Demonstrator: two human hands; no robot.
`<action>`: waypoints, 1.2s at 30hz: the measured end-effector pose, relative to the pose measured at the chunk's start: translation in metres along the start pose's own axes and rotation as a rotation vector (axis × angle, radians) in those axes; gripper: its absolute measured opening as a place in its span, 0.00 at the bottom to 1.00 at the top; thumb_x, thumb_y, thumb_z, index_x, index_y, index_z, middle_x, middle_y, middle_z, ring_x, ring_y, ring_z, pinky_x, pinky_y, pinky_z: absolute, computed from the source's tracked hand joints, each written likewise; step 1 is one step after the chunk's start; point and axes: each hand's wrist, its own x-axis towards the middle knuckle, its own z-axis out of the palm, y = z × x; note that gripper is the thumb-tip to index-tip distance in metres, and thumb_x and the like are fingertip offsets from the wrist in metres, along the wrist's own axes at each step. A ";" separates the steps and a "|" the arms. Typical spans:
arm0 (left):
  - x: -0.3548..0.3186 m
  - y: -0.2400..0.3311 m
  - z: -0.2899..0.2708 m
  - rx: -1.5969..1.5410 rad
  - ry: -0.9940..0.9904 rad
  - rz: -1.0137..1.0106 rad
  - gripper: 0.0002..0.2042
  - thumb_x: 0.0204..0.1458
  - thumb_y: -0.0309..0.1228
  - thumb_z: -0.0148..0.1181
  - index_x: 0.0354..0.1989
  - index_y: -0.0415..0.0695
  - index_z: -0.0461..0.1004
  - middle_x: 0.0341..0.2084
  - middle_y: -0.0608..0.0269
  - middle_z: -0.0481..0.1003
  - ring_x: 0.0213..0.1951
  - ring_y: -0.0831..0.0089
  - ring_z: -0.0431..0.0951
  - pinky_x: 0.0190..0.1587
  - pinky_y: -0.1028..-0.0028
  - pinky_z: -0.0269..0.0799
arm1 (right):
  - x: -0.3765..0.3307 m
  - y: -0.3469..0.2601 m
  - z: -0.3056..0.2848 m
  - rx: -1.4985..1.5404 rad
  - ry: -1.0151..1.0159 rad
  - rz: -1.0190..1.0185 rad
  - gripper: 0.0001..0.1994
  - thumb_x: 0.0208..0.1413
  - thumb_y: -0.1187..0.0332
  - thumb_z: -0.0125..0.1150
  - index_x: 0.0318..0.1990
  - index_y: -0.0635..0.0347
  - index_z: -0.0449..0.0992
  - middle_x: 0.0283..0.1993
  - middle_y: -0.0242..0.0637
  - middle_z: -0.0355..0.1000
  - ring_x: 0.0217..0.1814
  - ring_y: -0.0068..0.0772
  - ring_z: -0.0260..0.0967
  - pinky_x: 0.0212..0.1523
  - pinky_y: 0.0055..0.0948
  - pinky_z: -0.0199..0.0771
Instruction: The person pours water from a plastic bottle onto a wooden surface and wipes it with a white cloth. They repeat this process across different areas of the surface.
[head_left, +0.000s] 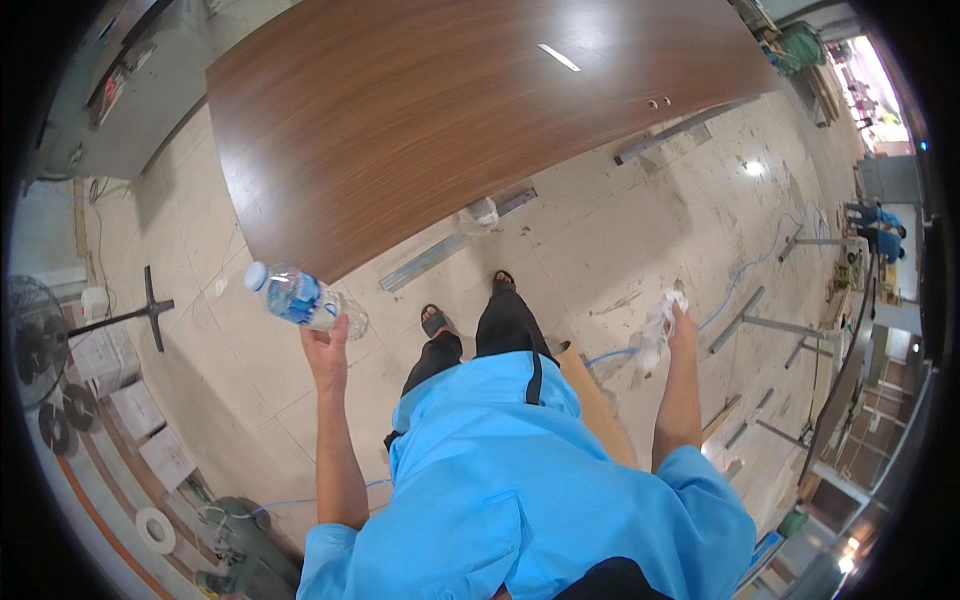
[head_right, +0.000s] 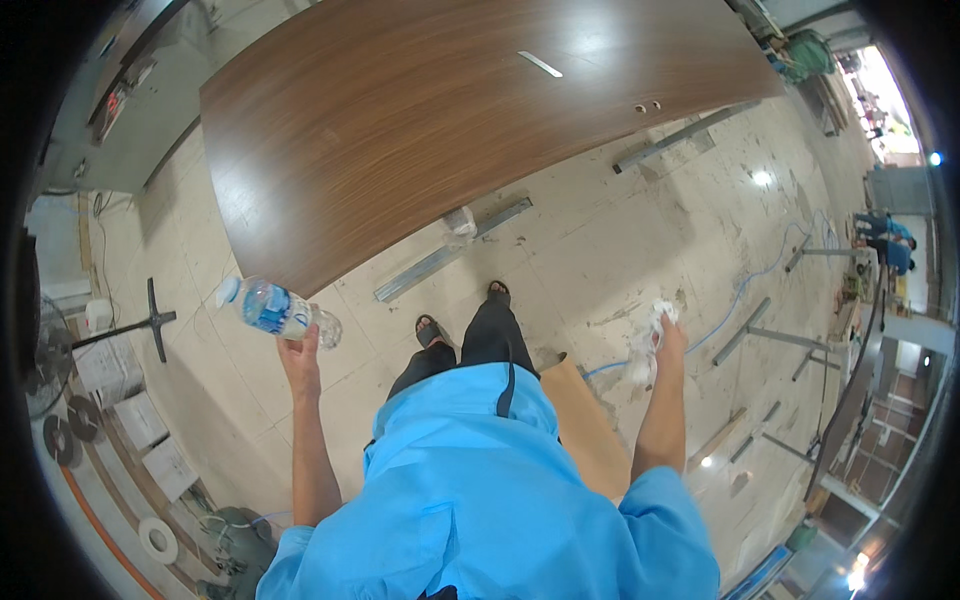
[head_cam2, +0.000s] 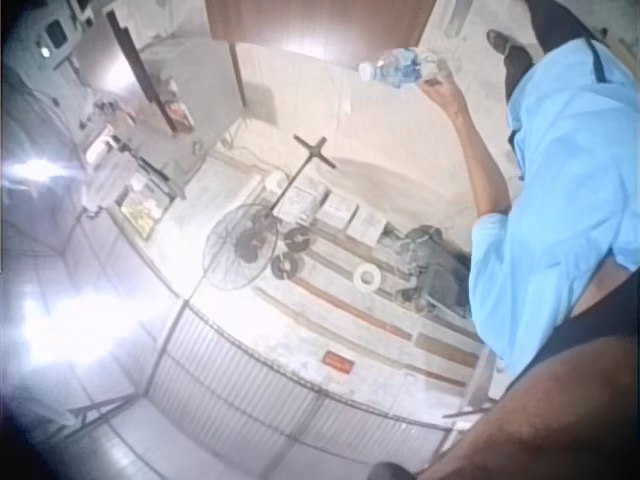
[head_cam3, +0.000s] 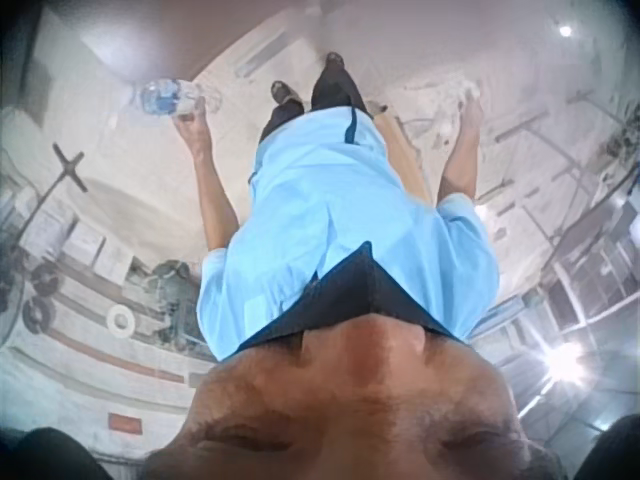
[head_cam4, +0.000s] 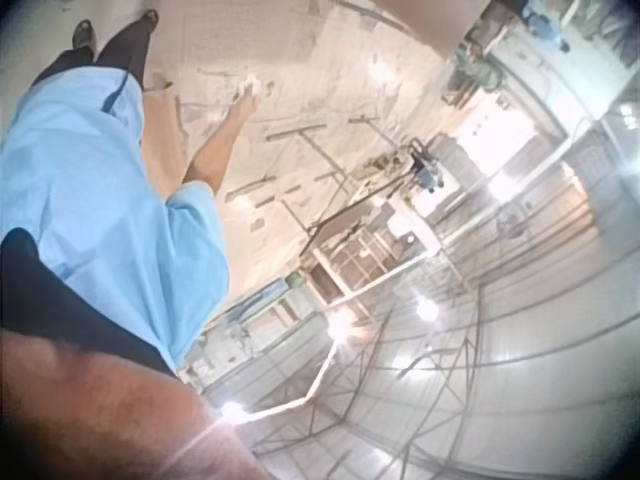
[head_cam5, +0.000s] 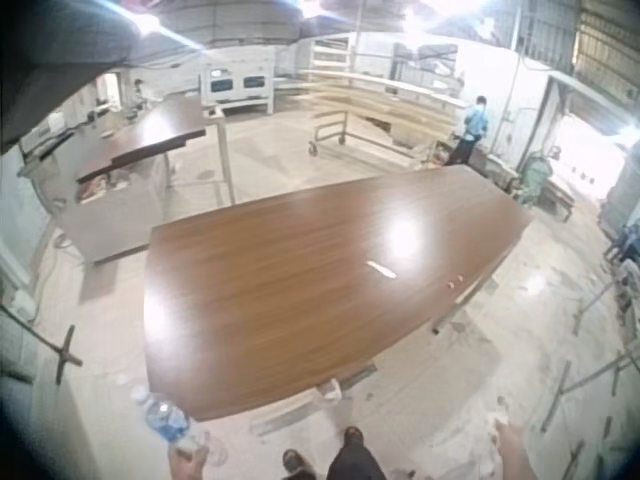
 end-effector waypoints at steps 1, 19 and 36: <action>-0.007 0.004 0.004 -0.008 -0.022 -0.037 0.27 0.60 0.29 0.67 0.66 0.39 0.64 0.59 0.57 0.74 0.60 0.69 0.75 0.65 0.67 0.67 | -0.016 -0.001 -0.005 0.029 -0.130 0.021 0.14 0.60 0.68 0.70 0.52 0.58 0.79 0.40 0.32 0.80 0.36 0.25 0.76 0.32 0.28 0.72; 0.014 0.070 0.171 1.065 -0.227 -0.019 0.26 0.49 0.40 0.74 0.57 0.47 0.77 0.47 0.52 0.82 0.50 0.52 0.81 0.50 0.56 0.75 | -0.104 -0.178 0.454 -0.560 -0.734 -1.485 0.11 0.53 0.67 0.71 0.42 0.63 0.82 0.43 0.46 0.76 0.48 0.52 0.74 0.50 0.46 0.73; 0.008 0.048 0.200 1.191 -0.126 -0.043 0.21 0.47 0.40 0.75 0.48 0.47 0.79 0.38 0.54 0.82 0.44 0.53 0.83 0.44 0.54 0.74 | -0.103 -0.147 0.463 -0.492 -0.818 -1.553 0.10 0.52 0.68 0.71 0.39 0.63 0.82 0.44 0.47 0.75 0.49 0.53 0.74 0.50 0.45 0.74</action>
